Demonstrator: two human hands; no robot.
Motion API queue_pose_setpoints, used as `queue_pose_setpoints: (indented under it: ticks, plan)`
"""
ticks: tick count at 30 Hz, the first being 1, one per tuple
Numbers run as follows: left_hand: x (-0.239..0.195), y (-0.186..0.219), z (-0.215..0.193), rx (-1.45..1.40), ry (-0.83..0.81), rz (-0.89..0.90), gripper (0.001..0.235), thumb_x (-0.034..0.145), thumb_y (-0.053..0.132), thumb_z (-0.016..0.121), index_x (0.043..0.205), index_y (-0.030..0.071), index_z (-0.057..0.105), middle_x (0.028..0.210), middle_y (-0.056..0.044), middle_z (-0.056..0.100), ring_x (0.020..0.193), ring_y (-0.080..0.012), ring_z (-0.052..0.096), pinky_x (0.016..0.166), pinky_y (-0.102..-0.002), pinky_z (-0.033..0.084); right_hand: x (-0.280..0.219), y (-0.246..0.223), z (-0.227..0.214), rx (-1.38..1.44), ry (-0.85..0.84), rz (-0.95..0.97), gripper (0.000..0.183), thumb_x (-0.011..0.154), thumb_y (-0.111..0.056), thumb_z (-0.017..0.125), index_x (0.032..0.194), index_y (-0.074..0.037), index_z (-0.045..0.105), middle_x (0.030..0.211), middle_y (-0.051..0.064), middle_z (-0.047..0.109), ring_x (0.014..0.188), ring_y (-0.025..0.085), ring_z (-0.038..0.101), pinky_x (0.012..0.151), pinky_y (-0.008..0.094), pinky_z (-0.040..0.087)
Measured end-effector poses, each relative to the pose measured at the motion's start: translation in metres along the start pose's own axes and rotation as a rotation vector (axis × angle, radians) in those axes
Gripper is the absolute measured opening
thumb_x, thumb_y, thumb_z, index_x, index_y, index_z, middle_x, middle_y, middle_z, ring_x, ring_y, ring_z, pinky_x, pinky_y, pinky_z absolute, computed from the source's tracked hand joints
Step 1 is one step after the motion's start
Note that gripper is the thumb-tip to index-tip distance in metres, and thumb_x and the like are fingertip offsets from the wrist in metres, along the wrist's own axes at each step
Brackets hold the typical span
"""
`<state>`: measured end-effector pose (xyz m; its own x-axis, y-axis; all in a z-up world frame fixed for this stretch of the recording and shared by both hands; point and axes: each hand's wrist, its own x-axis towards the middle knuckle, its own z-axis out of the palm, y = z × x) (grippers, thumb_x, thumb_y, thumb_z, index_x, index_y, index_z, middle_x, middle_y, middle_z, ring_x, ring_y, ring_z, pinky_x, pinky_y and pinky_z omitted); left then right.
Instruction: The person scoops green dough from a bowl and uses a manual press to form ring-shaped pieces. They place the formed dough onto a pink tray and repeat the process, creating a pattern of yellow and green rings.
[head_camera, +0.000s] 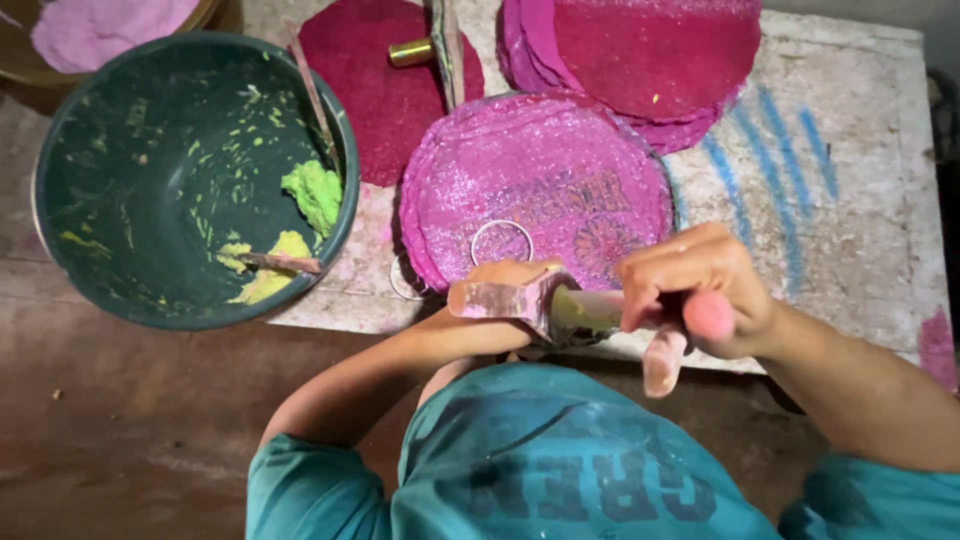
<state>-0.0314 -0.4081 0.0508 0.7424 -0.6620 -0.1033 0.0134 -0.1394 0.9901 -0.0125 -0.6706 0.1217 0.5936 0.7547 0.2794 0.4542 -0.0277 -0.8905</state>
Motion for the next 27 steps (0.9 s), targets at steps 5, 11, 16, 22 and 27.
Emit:
queue_pose_setpoints:
  ticks: [5, 11, 16, 22, 27]
  plan:
    - [-0.004, 0.013, -0.011, -0.200, -0.120, 0.150, 0.029, 0.089, 0.028, 0.072, 0.112, 0.011, 0.066, 0.091, -0.007, 0.064, 0.085, -0.0142, 0.063, 0.074, -0.032, 0.047, 0.016, 0.013, 0.007, -0.081, -0.021, -0.120, 0.072, 0.084, -0.076, 0.054, 0.068, -0.006, 0.053, 0.063, 0.005, 0.048, 0.057, 0.023, 0.051, 0.053, 0.037, 0.037]
    - [0.021, -0.051, 0.004, 0.488, -0.045, 0.139, 0.028, 0.086, 0.036, 0.072, 0.104, 0.015, 0.068, 0.098, -0.007, 0.070, 0.092, -0.0235, 0.068, 0.078, -0.038, 0.052, 0.016, 0.048, 0.053, -0.078, 0.187, -0.024, 0.057, 0.103, -0.051, 0.062, 0.070, -0.007, 0.052, 0.067, 0.005, 0.049, 0.059, 0.022, 0.053, 0.055, 0.036, 0.038]
    - [0.060, -0.089, -0.011, 0.595, -0.265, 0.215, 0.030, 0.089, 0.029, 0.069, 0.115, 0.014, 0.071, 0.112, -0.010, 0.071, 0.099, -0.0286, 0.068, 0.086, -0.040, 0.053, 0.042, 0.047, 0.046, -0.224, 0.347, 0.068, 0.053, 0.103, -0.055, 0.059, 0.079, -0.007, 0.061, 0.081, 0.006, 0.063, 0.077, 0.020, 0.062, 0.073, 0.033, 0.048]
    - [0.074, -0.073, -0.066, 0.179, -0.096, 0.131, 0.056, 0.073, 0.024, 0.088, 0.124, 0.009, 0.069, 0.128, -0.012, 0.070, 0.115, -0.0258, 0.068, 0.099, -0.039, 0.055, -0.005, 0.087, -0.029, 0.434, -0.168, 0.538, 0.095, 0.087, -0.071, 0.062, 0.148, -0.001, 0.042, 0.141, 0.012, 0.056, 0.128, 0.022, 0.053, 0.105, 0.039, 0.043]
    - [0.079, -0.092, -0.070, 0.619, 0.318, 0.111, 0.050, 0.082, 0.035, 0.085, 0.115, 0.004, 0.064, 0.118, -0.020, 0.064, 0.102, -0.0357, 0.066, 0.089, -0.045, 0.056, -0.072, 0.118, -0.012, 0.449, -0.009, 0.629, 0.082, 0.090, -0.058, 0.070, 0.143, 0.003, 0.052, 0.130, 0.015, 0.063, 0.120, 0.025, 0.059, 0.102, 0.042, 0.047]
